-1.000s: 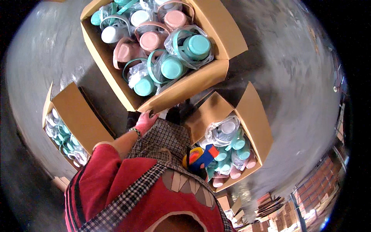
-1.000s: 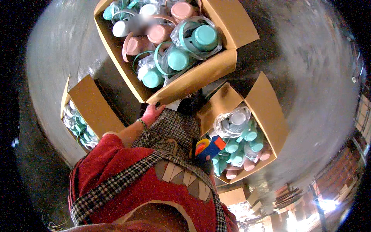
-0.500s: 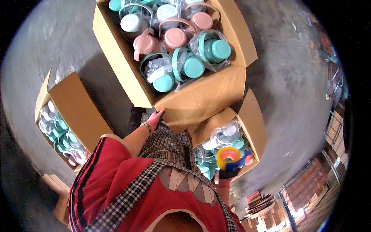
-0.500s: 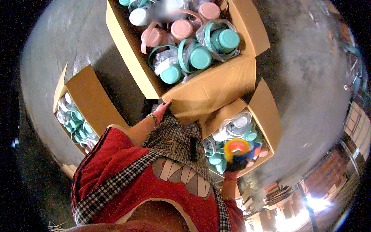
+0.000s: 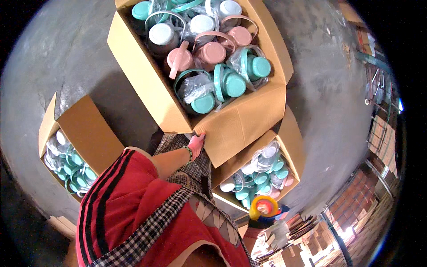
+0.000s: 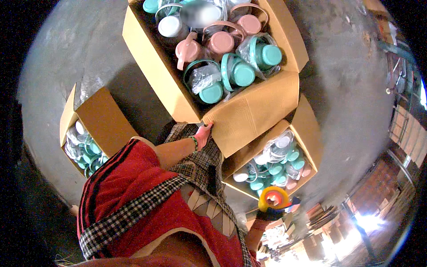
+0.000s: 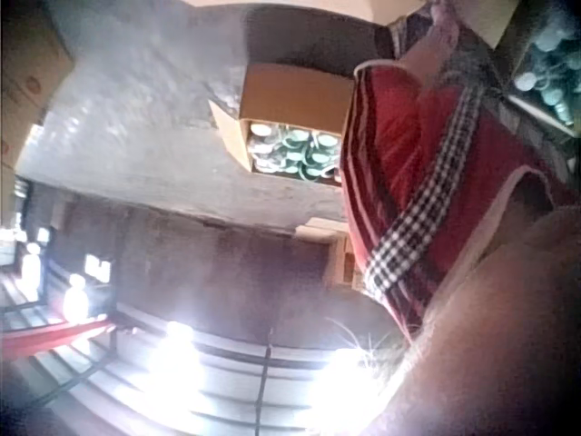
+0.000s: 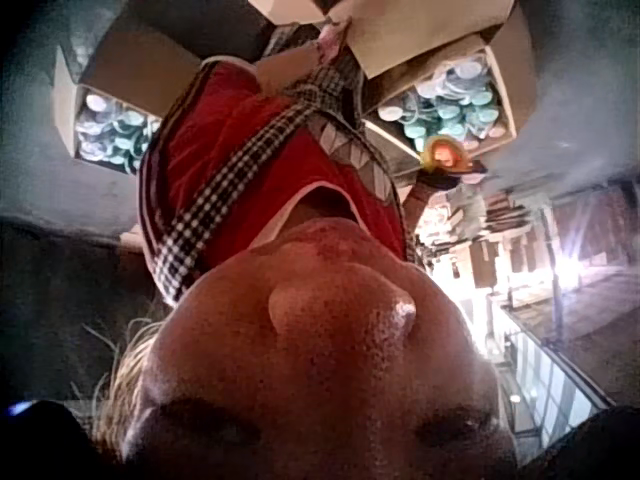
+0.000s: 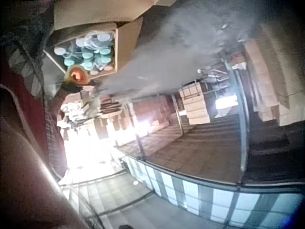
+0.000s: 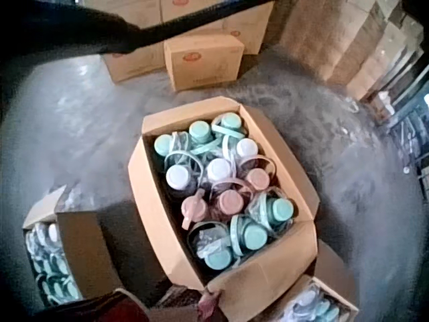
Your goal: The person arranges plastic cups inside open cardboard boxes, then folds the flaps and seals each box with a handheld tape dispenser. The process is repeated across multiple boxes in a warehouse setting.
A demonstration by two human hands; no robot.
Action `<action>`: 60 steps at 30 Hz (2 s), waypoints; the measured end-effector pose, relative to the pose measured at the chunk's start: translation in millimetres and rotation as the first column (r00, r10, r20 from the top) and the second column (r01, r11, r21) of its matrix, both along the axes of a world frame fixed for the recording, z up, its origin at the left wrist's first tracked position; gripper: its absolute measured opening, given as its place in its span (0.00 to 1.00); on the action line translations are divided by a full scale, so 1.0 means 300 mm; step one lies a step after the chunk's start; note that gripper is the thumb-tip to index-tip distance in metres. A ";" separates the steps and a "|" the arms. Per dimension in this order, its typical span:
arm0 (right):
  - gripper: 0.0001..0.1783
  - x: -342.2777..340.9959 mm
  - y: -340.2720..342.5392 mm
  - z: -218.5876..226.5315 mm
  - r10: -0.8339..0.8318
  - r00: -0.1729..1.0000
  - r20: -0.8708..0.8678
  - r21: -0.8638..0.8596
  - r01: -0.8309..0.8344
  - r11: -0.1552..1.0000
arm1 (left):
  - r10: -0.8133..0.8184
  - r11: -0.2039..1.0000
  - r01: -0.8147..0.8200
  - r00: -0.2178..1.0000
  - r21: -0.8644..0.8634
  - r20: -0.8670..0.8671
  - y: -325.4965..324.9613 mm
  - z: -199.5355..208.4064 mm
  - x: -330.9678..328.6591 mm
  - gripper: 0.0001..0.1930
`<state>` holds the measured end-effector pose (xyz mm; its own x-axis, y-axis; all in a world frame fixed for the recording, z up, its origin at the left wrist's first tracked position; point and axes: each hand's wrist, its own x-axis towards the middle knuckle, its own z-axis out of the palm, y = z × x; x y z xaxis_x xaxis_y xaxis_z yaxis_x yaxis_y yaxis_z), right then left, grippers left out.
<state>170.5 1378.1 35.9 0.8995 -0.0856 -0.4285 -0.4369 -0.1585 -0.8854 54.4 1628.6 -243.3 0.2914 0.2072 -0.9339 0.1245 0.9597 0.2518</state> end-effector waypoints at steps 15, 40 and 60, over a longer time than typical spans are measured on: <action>0.35 -0.256 -0.281 -0.193 -0.041 0.975 -0.217 -0.076 0.025 0.997 | -0.195 0.938 0.229 0.969 -0.259 0.149 0.188 0.279 0.071 0.28; 0.35 -0.203 -0.028 -0.351 -0.390 0.886 -0.249 0.020 0.408 0.913 | -0.551 0.659 0.632 0.775 -0.409 0.310 0.181 0.033 -0.007 0.26; 0.33 0.053 0.966 -0.396 -0.140 0.972 -0.190 0.477 0.216 0.852 | -0.214 -0.930 0.313 -0.040 0.191 -0.976 1.279 0.127 0.078 0.24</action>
